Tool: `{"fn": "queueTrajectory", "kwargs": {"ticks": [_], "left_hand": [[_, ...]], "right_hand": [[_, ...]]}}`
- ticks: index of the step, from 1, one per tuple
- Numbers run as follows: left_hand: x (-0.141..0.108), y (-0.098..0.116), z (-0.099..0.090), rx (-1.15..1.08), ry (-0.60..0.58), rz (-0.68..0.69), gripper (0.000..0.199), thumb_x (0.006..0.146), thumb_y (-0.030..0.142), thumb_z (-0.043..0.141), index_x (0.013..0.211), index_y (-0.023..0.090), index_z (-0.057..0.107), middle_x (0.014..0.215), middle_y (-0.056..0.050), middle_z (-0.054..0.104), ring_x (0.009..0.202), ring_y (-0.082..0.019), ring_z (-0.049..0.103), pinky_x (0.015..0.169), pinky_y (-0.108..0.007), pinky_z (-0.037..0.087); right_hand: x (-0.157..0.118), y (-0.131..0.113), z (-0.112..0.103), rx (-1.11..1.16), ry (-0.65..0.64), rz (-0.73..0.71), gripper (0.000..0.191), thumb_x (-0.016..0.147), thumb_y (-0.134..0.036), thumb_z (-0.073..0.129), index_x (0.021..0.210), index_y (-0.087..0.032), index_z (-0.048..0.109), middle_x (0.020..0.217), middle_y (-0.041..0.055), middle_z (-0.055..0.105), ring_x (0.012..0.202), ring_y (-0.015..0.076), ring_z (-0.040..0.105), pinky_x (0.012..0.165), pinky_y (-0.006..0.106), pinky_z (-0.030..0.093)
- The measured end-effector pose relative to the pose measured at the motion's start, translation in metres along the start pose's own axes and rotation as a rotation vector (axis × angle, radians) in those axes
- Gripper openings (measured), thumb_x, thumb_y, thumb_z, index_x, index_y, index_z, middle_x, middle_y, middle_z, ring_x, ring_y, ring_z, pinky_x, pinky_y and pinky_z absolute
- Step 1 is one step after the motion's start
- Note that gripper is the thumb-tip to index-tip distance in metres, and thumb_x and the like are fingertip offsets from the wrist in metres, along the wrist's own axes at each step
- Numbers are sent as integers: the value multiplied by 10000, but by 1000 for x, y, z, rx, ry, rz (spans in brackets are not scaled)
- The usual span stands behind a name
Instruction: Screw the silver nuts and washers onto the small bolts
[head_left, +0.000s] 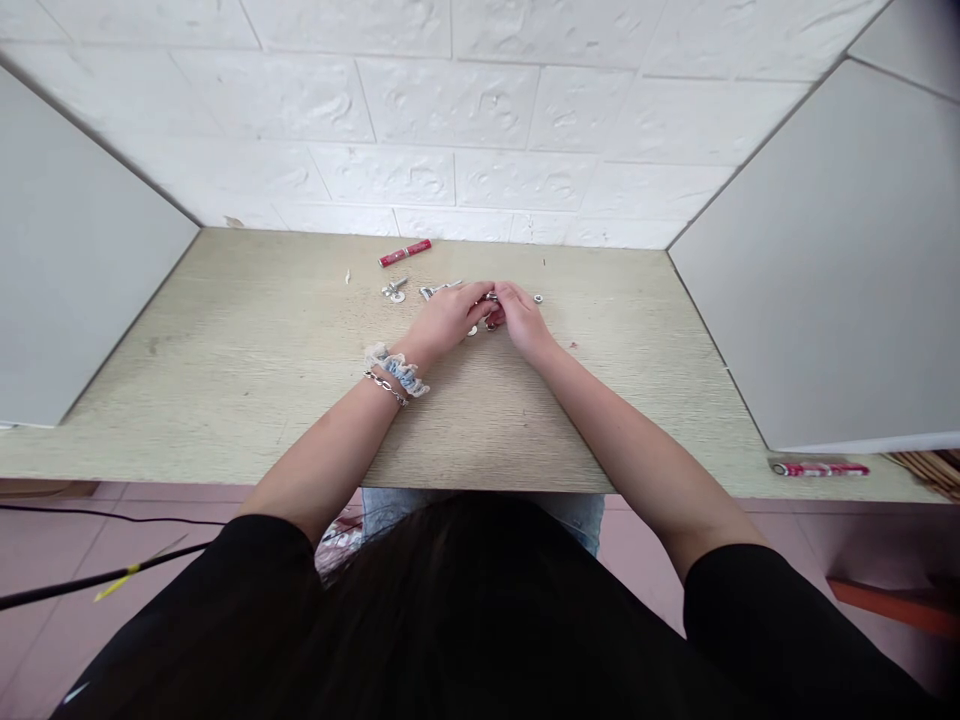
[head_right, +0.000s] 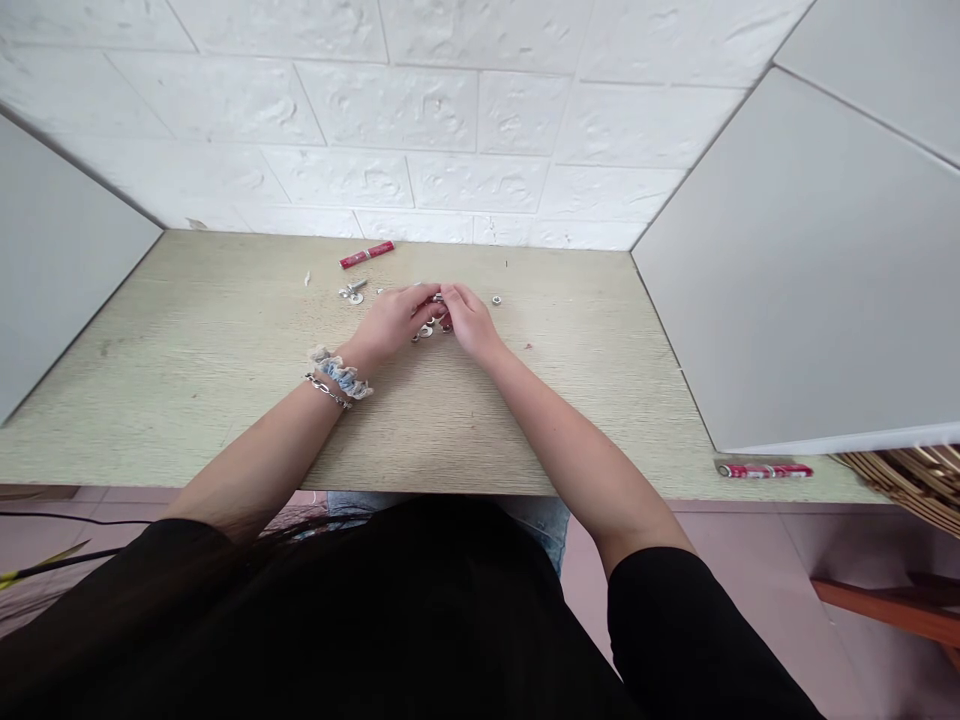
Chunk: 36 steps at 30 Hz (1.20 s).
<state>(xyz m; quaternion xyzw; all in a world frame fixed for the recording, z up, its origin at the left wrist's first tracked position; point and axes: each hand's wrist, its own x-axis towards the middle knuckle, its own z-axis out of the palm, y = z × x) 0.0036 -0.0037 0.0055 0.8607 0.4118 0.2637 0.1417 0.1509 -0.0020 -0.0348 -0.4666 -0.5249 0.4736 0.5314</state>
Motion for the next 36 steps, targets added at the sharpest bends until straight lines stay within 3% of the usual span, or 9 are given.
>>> {"fn": "queueTrajectory", "kwargs": {"ticks": [10, 27, 36], "left_hand": [[0, 0, -1, 1, 13, -22, 315, 997, 280, 448, 1196, 171, 667, 1037, -71, 745, 942, -184, 671, 873, -282, 486], [0, -2, 1, 69, 46, -33, 326, 1001, 261, 415, 1202, 172, 655, 1068, -87, 741, 939, -192, 672, 825, -286, 482], [0, -3, 1, 66, 54, -48, 330, 1006, 295, 420, 1209, 188, 657, 1077, -88, 741, 928, -194, 674, 811, -287, 478]], "right_hand": [[-2, -3, 0, 20, -1, 11, 587, 794, -810, 542, 795, -224, 523, 676, -39, 557, 585, 98, 536, 562, 249, 444], [-5, -12, 1, 30, 13, 99, 331, 903, -510, 621, 793, -220, 506, 698, -39, 601, 635, 94, 579, 601, 226, 465], [-4, -13, 2, 25, 22, 104, 336, 921, -506, 588, 770, -224, 485, 683, -44, 583, 599, 87, 561, 580, 228, 453]]}}
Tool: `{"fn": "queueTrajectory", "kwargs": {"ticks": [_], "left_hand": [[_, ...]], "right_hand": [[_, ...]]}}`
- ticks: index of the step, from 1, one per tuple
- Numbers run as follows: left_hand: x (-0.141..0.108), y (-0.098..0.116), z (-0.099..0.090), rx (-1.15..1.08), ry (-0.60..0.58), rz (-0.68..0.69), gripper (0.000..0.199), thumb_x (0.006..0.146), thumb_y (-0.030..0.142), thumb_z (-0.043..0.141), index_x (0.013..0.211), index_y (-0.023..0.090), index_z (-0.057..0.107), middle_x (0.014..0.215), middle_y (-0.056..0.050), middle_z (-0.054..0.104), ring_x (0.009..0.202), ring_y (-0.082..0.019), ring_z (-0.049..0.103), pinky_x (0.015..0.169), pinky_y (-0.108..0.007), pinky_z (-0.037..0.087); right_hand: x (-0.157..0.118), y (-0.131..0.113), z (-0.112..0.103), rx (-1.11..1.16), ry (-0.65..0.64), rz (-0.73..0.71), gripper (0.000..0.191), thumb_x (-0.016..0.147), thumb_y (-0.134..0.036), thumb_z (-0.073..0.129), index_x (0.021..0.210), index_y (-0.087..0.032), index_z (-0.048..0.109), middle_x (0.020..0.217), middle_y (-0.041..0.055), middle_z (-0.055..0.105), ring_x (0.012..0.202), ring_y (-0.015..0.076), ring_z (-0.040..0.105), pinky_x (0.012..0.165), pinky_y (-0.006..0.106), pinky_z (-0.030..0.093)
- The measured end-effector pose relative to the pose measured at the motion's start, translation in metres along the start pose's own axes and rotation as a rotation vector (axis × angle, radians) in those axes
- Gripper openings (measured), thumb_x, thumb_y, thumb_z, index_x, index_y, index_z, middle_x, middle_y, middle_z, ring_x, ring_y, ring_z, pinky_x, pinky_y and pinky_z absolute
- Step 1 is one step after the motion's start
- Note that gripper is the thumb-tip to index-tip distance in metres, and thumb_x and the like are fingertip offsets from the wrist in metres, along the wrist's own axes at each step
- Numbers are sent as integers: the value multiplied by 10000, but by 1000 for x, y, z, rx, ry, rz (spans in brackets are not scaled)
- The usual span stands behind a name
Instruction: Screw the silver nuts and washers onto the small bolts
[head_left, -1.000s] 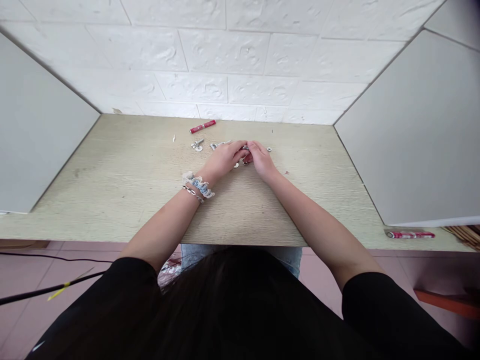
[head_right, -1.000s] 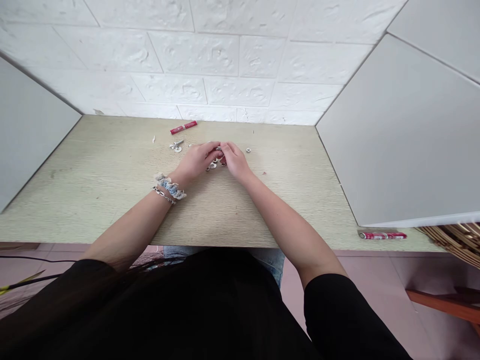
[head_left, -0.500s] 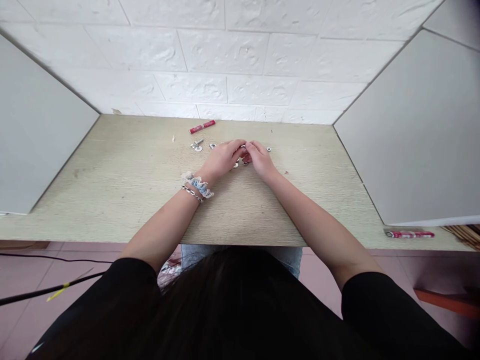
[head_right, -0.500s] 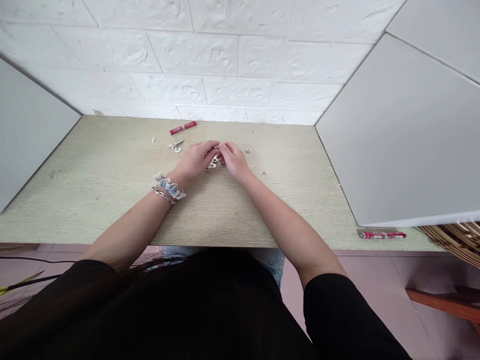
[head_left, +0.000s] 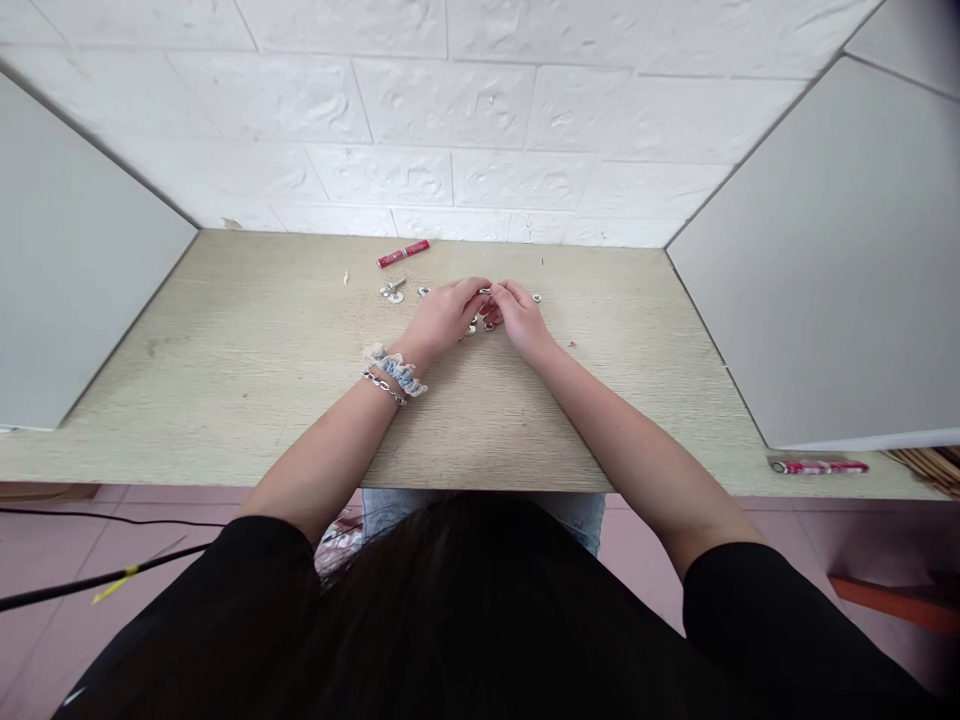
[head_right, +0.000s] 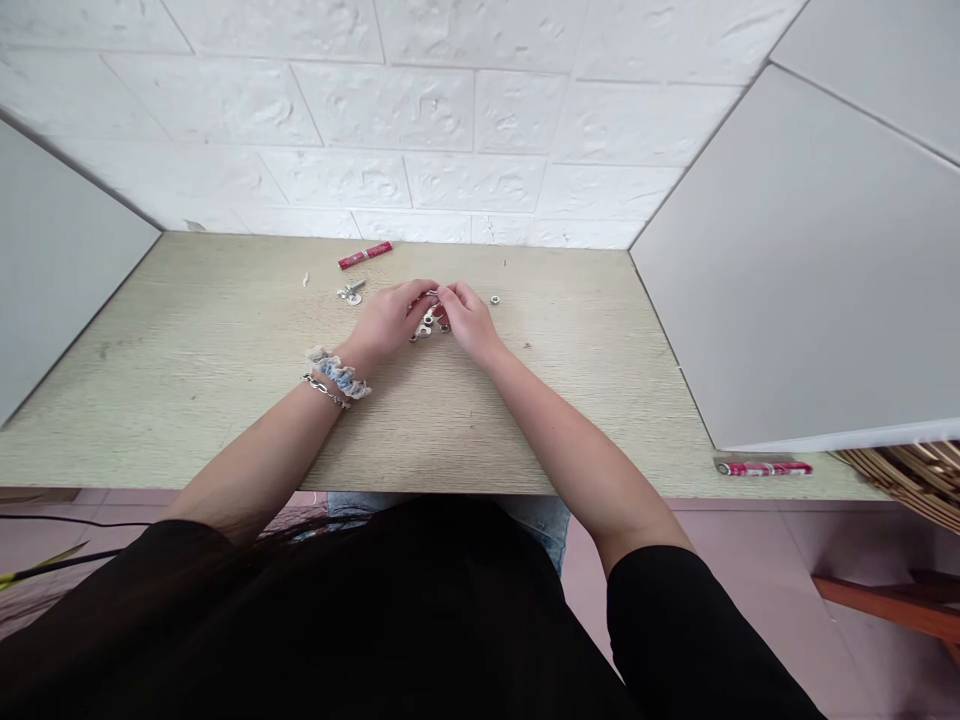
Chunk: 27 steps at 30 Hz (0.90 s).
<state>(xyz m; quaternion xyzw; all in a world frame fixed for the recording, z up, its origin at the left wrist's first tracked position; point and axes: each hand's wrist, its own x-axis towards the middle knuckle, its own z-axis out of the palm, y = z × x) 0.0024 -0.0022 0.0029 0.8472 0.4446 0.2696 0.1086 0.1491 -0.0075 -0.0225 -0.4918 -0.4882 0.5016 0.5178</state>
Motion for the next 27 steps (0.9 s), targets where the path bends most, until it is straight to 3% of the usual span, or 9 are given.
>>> {"fn": "queueTrajectory", "kwargs": {"ticks": [7, 15, 27], "left_hand": [[0, 0, 1, -3, 14, 12, 322, 1004, 296, 421, 1199, 190, 655, 1061, -81, 744, 908, -187, 675, 793, -281, 478], [0, 3, 0, 6, -5, -5, 321, 1010, 290, 406, 1196, 184, 646, 1064, -89, 740, 912, -194, 674, 826, -298, 486], [0, 6, 4, -1, -45, 8, 298, 1002, 241, 394, 1149, 171, 644, 1030, -85, 725, 950, -205, 657, 856, -310, 482]], "right_hand": [[-1, 0, 1, -12, 2, -17, 368, 914, -548, 587, 774, -227, 474, 673, -46, 571, 602, 89, 558, 581, 227, 452], [-3, -3, 1, -6, 14, 2, 292, 954, -433, 560, 768, -222, 486, 673, -42, 579, 607, 88, 559, 587, 226, 449], [0, 5, 0, -53, 26, -70, 398, 902, -598, 577, 781, -232, 478, 683, -49, 549, 622, 101, 550, 613, 253, 447]]}}
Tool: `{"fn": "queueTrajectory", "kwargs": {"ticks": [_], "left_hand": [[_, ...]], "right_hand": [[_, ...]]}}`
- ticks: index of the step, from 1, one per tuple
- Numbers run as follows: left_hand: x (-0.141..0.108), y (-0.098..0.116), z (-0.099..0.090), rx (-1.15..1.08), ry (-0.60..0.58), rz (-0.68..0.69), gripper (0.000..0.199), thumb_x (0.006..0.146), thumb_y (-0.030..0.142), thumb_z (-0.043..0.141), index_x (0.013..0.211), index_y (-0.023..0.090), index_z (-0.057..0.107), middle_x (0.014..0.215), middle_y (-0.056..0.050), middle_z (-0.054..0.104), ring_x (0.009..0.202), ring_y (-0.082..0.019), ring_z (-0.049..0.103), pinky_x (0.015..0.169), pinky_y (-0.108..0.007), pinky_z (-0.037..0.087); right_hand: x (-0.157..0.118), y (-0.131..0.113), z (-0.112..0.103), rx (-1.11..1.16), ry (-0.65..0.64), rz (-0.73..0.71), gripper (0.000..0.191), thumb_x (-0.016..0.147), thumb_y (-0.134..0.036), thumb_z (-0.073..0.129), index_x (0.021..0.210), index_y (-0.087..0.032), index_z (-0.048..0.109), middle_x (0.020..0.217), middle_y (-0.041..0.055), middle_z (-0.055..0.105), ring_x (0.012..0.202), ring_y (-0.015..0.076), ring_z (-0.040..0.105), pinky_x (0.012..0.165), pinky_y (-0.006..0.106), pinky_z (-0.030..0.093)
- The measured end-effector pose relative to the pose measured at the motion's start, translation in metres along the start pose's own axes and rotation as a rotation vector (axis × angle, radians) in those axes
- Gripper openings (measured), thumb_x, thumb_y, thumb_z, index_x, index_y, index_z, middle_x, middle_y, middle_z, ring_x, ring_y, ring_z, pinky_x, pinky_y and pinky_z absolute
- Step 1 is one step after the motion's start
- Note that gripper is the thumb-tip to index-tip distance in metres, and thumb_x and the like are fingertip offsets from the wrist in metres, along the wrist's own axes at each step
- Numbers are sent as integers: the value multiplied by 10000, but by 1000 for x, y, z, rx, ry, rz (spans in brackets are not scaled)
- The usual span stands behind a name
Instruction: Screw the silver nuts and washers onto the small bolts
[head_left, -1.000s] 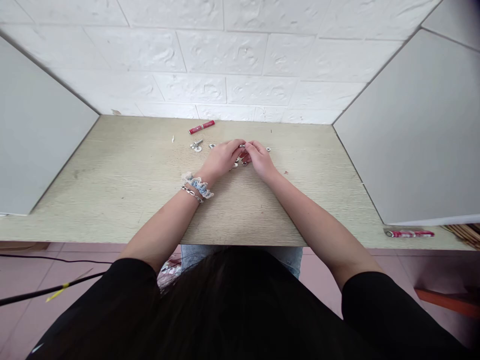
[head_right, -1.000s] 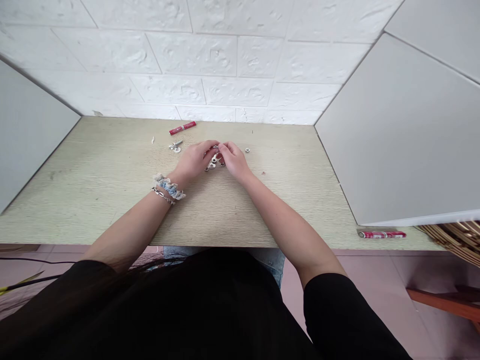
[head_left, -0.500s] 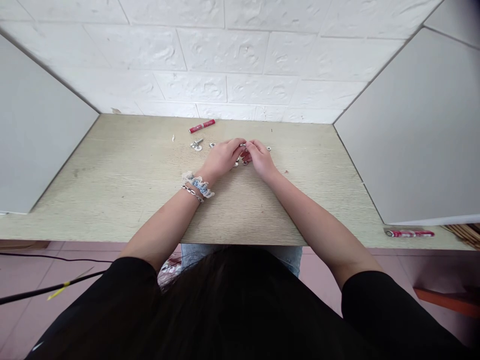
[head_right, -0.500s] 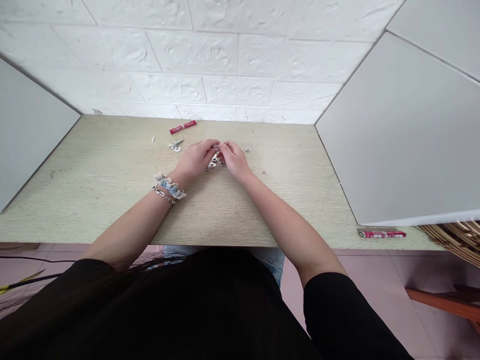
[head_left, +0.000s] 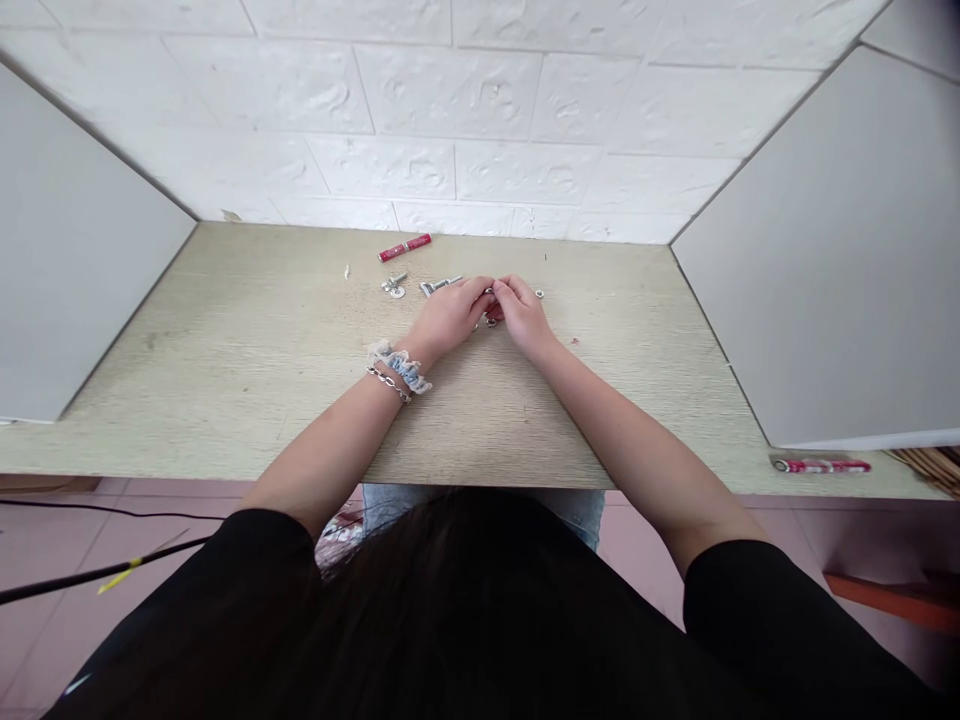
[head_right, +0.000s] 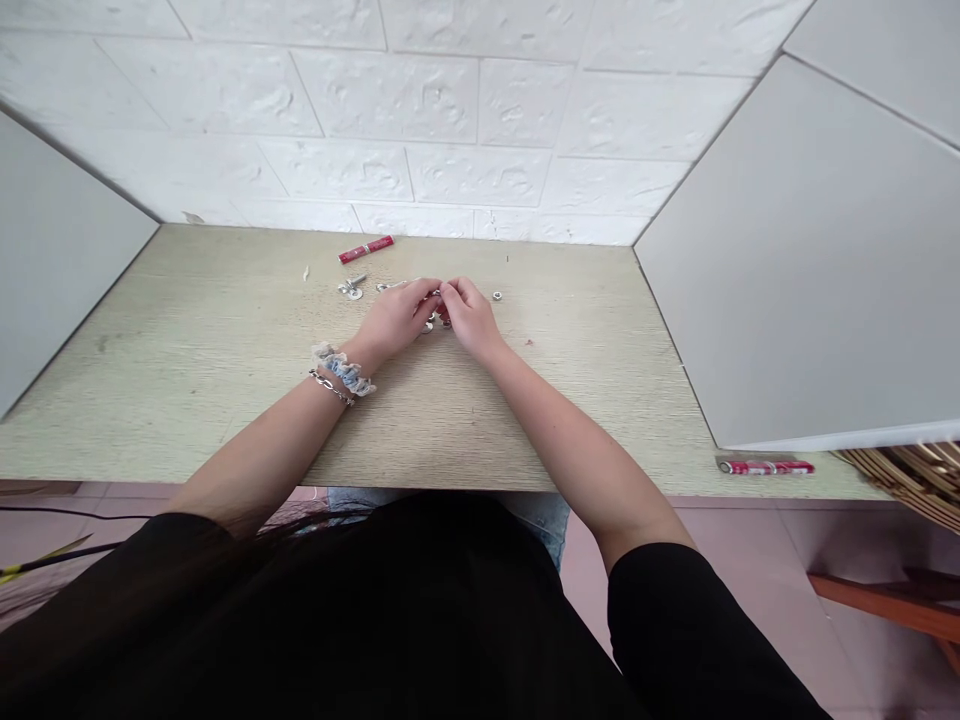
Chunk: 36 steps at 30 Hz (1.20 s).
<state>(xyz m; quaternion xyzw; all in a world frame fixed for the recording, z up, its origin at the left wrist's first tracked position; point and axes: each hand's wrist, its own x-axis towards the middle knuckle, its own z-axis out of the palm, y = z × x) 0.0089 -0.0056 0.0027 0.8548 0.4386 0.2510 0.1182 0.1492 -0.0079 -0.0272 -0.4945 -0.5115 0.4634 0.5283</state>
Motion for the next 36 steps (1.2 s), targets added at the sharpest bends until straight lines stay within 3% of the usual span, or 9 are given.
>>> {"fn": "queueTrajectory", "kwargs": {"ticks": [4, 9, 16, 30, 33, 36], "left_hand": [[0, -2, 0, 19, 9, -8, 300, 1004, 252, 404, 1151, 169, 652, 1039, -95, 724, 942, -207, 659, 844, -307, 480], [0, -5, 1, 26, 15, -3, 295, 1006, 272, 419, 1153, 180, 657, 1030, -91, 724, 934, -206, 658, 840, -306, 478], [0, -5, 0, 46, 9, -2, 322, 1010, 274, 423, 1200, 167, 661, 1069, -101, 727, 939, -210, 663, 839, -306, 471], [0, -7, 1, 64, 16, -11, 318, 1008, 279, 430, 1202, 176, 660, 1094, -100, 735, 962, -212, 672, 851, -318, 485], [0, -6, 1, 52, 26, -20, 313, 1011, 276, 423, 1196, 173, 652, 1084, -97, 734, 955, -208, 670, 850, -316, 483], [0, -5, 0, 38, 29, -22, 301, 1009, 270, 422, 1185, 175, 647, 1068, -89, 732, 939, -199, 666, 837, -306, 480]], "right_hand": [[-1, -1, -1, -51, -36, -42, 435, 909, -651, 540, 787, -238, 474, 626, -64, 507, 572, 95, 495, 597, 252, 414], [-2, -3, -2, -128, -25, -68, 389, 949, -601, 518, 824, -233, 497, 594, -74, 462, 581, 99, 479, 611, 251, 382], [-2, 3, -1, -88, 31, -93, 388, 930, -624, 525, 880, -240, 503, 655, -64, 522, 592, 95, 517, 582, 247, 407], [-3, -3, 1, -84, 34, -11, 105, 973, -273, 500, 881, -224, 511, 676, -64, 548, 550, 83, 525, 573, 236, 440], [-3, -2, 1, -77, 33, -13, 113, 977, -285, 506, 891, -219, 538, 686, -59, 565, 549, 82, 528, 573, 236, 447], [-1, 0, 0, -82, 11, -37, 223, 987, -406, 510, 875, -217, 552, 695, -50, 575, 542, 81, 523, 572, 241, 451]]}}
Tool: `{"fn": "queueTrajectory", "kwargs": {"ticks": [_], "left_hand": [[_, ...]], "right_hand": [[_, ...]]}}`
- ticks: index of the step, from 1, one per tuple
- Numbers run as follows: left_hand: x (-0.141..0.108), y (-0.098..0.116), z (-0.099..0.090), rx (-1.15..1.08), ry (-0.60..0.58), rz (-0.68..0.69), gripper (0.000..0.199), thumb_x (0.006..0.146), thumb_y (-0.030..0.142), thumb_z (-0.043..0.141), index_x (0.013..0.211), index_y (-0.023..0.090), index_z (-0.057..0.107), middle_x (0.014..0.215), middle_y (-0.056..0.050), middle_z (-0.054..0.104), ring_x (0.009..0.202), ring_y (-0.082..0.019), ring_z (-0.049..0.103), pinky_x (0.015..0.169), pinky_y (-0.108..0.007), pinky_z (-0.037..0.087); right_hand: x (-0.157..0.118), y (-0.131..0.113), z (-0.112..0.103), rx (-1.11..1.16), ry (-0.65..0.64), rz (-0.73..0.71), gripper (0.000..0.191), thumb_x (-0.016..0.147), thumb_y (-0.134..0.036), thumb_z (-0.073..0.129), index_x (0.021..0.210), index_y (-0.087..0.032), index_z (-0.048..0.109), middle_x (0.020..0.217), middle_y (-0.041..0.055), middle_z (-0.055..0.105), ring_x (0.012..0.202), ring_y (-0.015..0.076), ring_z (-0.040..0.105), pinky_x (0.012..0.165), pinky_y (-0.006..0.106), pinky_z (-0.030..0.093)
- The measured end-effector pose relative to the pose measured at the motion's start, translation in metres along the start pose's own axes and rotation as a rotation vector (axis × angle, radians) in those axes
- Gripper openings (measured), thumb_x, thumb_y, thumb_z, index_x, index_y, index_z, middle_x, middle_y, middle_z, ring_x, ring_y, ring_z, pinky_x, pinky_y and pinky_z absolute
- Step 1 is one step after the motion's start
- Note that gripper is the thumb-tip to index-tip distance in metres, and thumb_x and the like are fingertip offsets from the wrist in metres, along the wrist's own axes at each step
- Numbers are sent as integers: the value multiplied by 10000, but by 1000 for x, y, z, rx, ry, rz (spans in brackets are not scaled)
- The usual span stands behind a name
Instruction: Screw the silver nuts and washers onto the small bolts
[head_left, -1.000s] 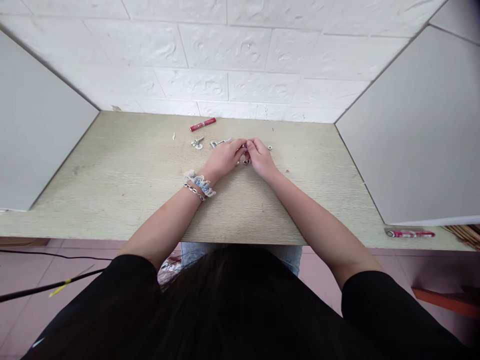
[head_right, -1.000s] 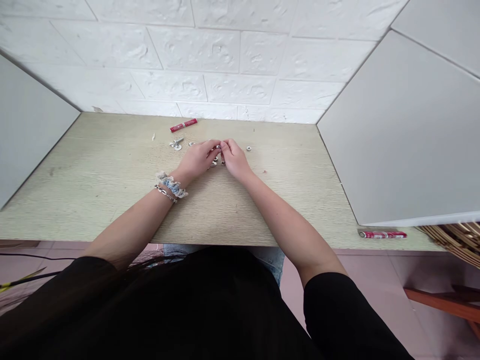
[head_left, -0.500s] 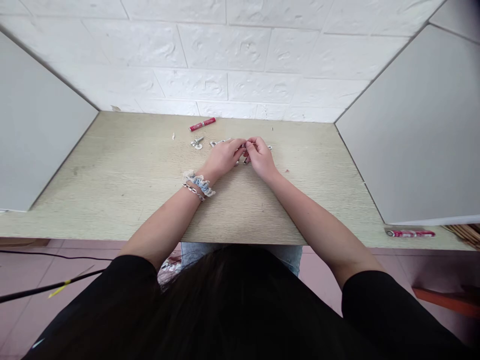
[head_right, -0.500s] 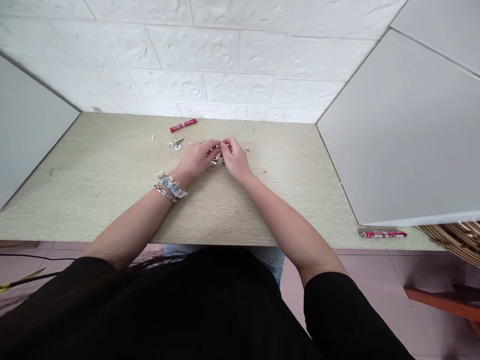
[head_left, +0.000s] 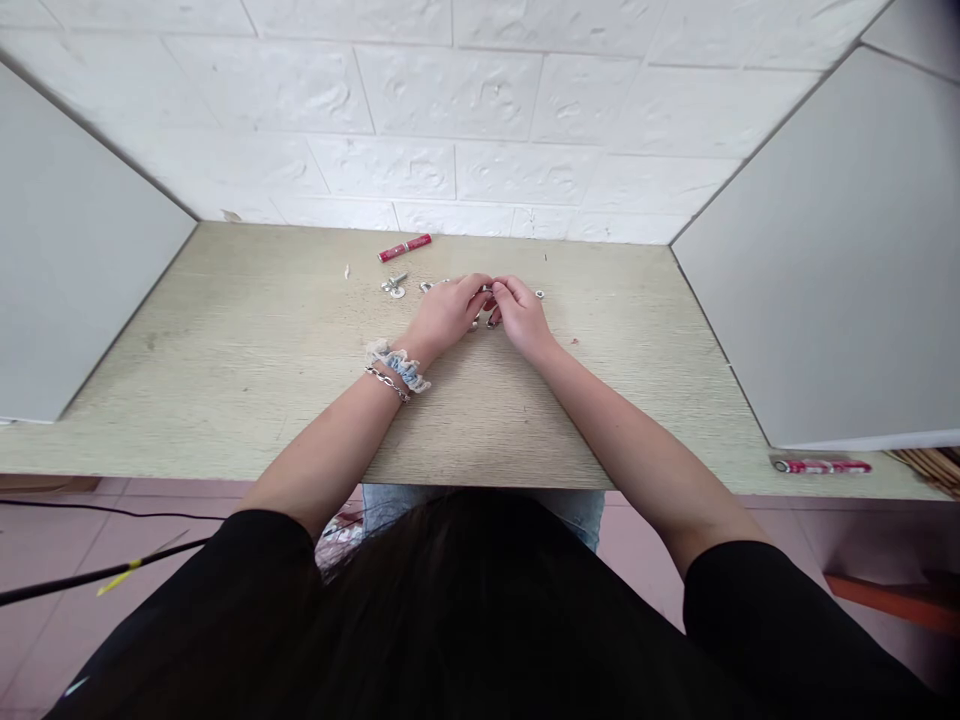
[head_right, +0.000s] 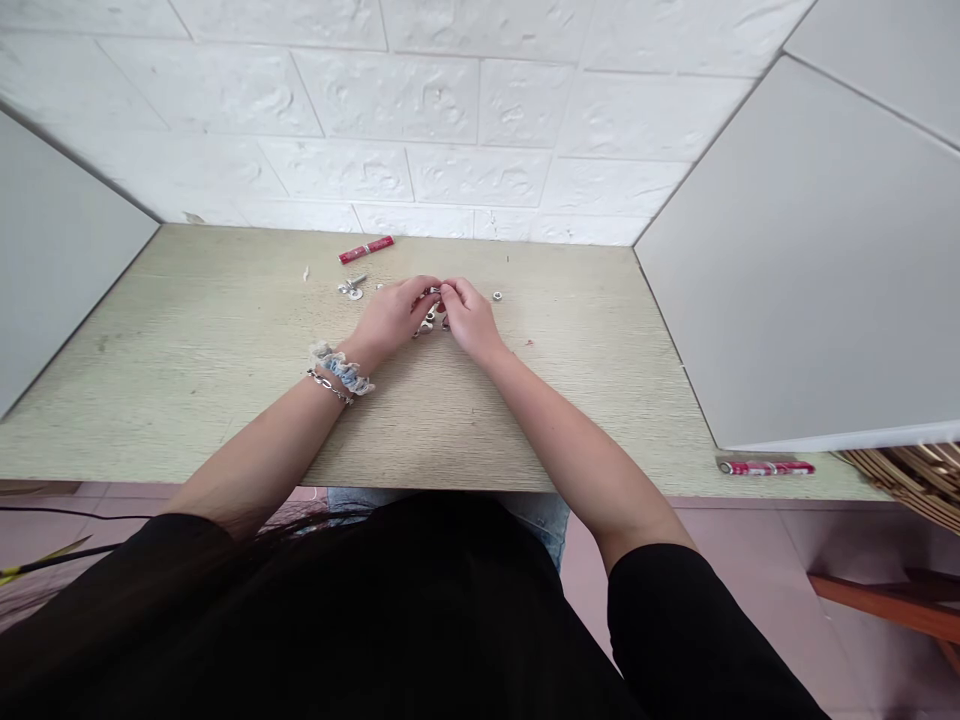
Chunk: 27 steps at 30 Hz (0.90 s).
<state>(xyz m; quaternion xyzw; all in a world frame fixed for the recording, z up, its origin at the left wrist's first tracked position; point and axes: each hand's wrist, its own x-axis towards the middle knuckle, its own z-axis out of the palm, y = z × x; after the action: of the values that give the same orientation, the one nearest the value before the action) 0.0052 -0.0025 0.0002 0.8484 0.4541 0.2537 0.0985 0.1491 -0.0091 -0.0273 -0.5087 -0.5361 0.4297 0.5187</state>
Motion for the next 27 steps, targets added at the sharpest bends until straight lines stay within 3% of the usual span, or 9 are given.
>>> {"fn": "queueTrajectory", "kwargs": {"ticks": [5, 10, 19, 27], "left_hand": [[0, 1, 0, -1, -6, 16, 292, 1007, 269, 427, 1169, 177, 651, 1037, -82, 724, 905, -192, 657, 815, -296, 472], [0, 2, 0, -2, 10, 14, 288, 1006, 271, 437, 1171, 176, 654, 1035, -83, 723, 882, -188, 649, 796, -292, 464], [-1, 2, -1, -12, 11, 25, 287, 1007, 277, 431, 1156, 180, 657, 998, -79, 725, 865, -190, 648, 801, -303, 462], [-2, 5, -3, 2, -4, -4, 284, 985, 292, 458, 1142, 185, 668, 984, -75, 729, 870, -194, 652, 816, -309, 467]], "right_hand": [[2, 4, -1, 7, -47, -64, 524, 898, -723, 470, 770, -217, 521, 666, -38, 559, 543, 85, 515, 556, 247, 448], [2, 6, -1, 7, -61, -84, 623, 813, -843, 434, 786, -226, 513, 659, -39, 553, 541, 86, 510, 549, 251, 449], [1, 5, 1, 34, -34, -73, 565, 842, -801, 477, 813, -236, 487, 673, -51, 556, 526, 86, 494, 544, 258, 436], [-2, -2, 1, 3, 7, -11, 353, 972, -555, 499, 824, -235, 475, 649, -64, 518, 544, 89, 500, 566, 243, 440]]}}
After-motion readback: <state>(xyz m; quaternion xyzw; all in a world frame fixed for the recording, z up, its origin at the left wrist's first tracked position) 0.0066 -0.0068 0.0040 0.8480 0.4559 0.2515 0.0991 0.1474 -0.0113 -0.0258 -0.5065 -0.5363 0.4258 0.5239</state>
